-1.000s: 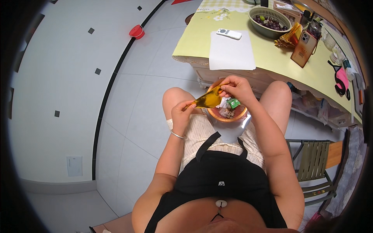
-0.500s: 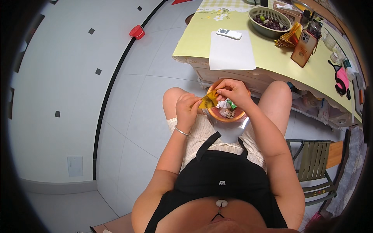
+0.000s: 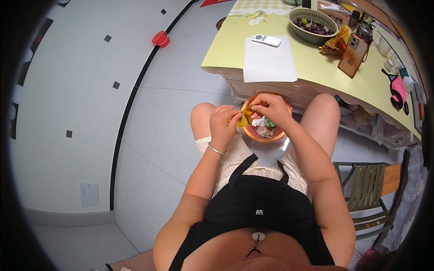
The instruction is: The person sits on the floor and folds a sheet of white paper using a gold foil sheet as a guide. They repeatedly fold the paper into a triangular shape, pressing the creases to ensure sharpness, and then unfold it to repeat the process.
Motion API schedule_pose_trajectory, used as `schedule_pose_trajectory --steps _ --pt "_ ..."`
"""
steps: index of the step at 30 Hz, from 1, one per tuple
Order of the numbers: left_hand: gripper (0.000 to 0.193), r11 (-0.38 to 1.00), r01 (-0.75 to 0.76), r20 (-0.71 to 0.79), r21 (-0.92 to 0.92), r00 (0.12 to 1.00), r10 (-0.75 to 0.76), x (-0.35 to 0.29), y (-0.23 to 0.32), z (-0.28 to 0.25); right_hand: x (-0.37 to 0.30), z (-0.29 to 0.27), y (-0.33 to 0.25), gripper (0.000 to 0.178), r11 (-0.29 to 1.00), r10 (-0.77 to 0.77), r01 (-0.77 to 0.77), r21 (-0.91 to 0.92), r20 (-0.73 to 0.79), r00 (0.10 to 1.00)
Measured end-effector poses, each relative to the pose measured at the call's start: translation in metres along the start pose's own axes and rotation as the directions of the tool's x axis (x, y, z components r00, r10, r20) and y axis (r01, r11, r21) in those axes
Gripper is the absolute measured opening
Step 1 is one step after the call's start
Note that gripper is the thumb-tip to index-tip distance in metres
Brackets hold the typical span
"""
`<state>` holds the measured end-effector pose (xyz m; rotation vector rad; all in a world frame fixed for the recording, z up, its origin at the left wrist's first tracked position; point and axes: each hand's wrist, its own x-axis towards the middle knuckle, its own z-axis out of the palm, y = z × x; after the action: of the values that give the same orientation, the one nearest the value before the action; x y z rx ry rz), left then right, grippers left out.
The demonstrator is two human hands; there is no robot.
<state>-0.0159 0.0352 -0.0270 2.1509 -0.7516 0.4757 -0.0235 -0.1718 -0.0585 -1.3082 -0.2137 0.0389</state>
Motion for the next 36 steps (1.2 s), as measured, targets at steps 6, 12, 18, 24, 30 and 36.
schedule_pose_trajectory --steps 6,12,18,24,30,36 --pt "0.008 1.0 0.007 -0.003 0.022 1.0 -0.007 0.003 0.004 0.006 -0.001 -0.002 -0.002 0.006 1.0 -0.006 0.006 0.012 0.007 1.0" --pt "0.008 1.0 0.018 0.004 -0.001 1.0 -0.018 0.005 0.005 0.013 -0.002 0.0 -0.001 0.005 0.993 -0.063 0.063 -0.099 0.002 0.998" --pt "0.007 1.0 -0.004 0.001 -0.015 1.0 0.004 0.009 0.01 0.017 -0.002 -0.004 -0.003 0.005 0.997 -0.049 0.051 -0.061 0.04 0.998" --pt "0.008 0.999 -0.039 0.001 -0.012 0.999 0.039 0.01 0.01 0.016 -0.005 -0.002 -0.01 0.005 0.999 0.004 -0.002 -0.042 0.057 0.998" --pt "0.007 0.999 -0.039 0.025 0.0 0.999 0.039 0.009 0.009 0.016 -0.005 -0.001 -0.007 0.005 0.998 -0.002 0.005 -0.055 0.061 0.998" --pt "0.008 0.997 0.03 0.039 -0.065 0.999 -0.027 0.001 -0.002 0.014 -0.002 -0.008 -0.004 0.005 0.998 -0.019 0.019 -0.058 -0.001 1.0"
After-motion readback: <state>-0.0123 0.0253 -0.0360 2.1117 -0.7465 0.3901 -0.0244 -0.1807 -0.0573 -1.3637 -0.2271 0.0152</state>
